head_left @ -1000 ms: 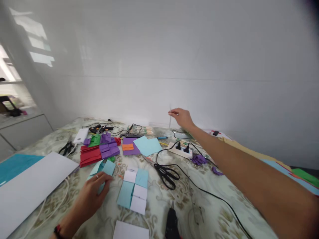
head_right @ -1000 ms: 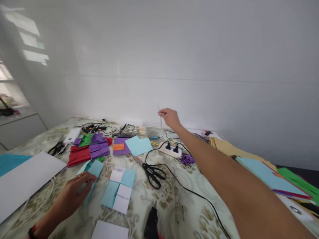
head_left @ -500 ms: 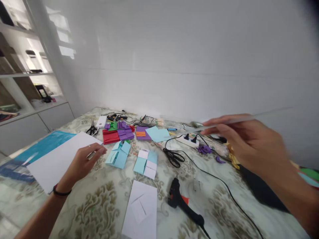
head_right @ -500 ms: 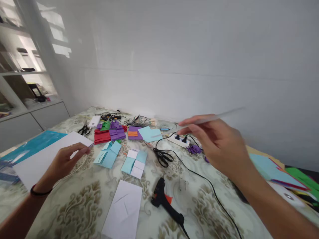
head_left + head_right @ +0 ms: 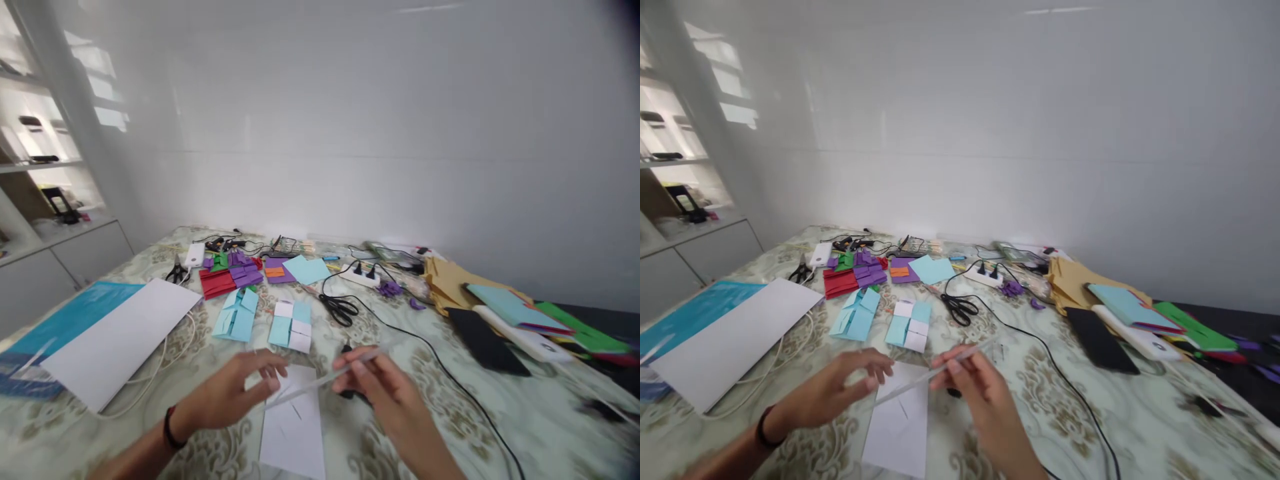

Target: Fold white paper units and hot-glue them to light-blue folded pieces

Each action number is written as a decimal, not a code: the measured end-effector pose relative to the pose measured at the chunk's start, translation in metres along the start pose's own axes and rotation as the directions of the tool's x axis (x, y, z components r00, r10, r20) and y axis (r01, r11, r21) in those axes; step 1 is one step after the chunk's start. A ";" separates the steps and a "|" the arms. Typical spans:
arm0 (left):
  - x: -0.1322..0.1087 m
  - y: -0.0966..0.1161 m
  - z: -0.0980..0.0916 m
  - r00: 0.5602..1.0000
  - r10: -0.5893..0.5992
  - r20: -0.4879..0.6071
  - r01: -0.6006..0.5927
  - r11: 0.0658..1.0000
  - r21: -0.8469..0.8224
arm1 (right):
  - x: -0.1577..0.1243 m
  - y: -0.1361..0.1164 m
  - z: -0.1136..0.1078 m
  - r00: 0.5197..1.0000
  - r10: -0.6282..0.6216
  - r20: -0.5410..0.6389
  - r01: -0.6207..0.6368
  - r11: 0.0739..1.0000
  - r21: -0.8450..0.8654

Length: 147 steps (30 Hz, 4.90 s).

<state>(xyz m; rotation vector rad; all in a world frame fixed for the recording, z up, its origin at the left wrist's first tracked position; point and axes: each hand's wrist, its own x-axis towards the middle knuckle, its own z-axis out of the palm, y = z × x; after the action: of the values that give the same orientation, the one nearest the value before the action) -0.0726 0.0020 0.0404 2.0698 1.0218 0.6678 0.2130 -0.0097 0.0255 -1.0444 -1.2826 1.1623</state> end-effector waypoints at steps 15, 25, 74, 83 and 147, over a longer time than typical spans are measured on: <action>0.009 0.003 0.031 0.998 -0.065 0.012 0.065 0.997 0.044 | -0.031 0.018 -0.037 0.992 -0.028 0.126 0.097 0.802 -0.589; -0.005 -0.019 0.000 0.987 -0.053 -0.153 0.090 0.964 0.251 | -0.037 0.064 -0.076 1.000 -0.021 0.001 0.013 0.580 -0.814; -0.039 0.039 0.070 0.949 -0.301 0.094 0.312 0.938 -0.151 | -0.032 0.019 -0.024 0.990 -0.115 -0.078 0.061 0.865 -0.498; -0.038 0.039 0.070 0.942 -0.319 0.106 0.332 0.934 -0.132 | -0.035 0.021 -0.023 0.996 -0.086 -0.024 0.061 0.848 -0.526; 0.079 -0.120 -0.068 0.766 -0.288 -0.575 0.493 0.837 0.237 | -0.022 0.014 -0.080 0.950 0.134 -0.283 -0.285 0.748 -0.599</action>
<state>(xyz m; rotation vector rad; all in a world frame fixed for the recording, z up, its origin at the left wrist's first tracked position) -0.1307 0.1432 -0.0024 1.9030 1.9837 0.8782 0.2931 -0.0248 0.0051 -1.8127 -1.4344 0.7312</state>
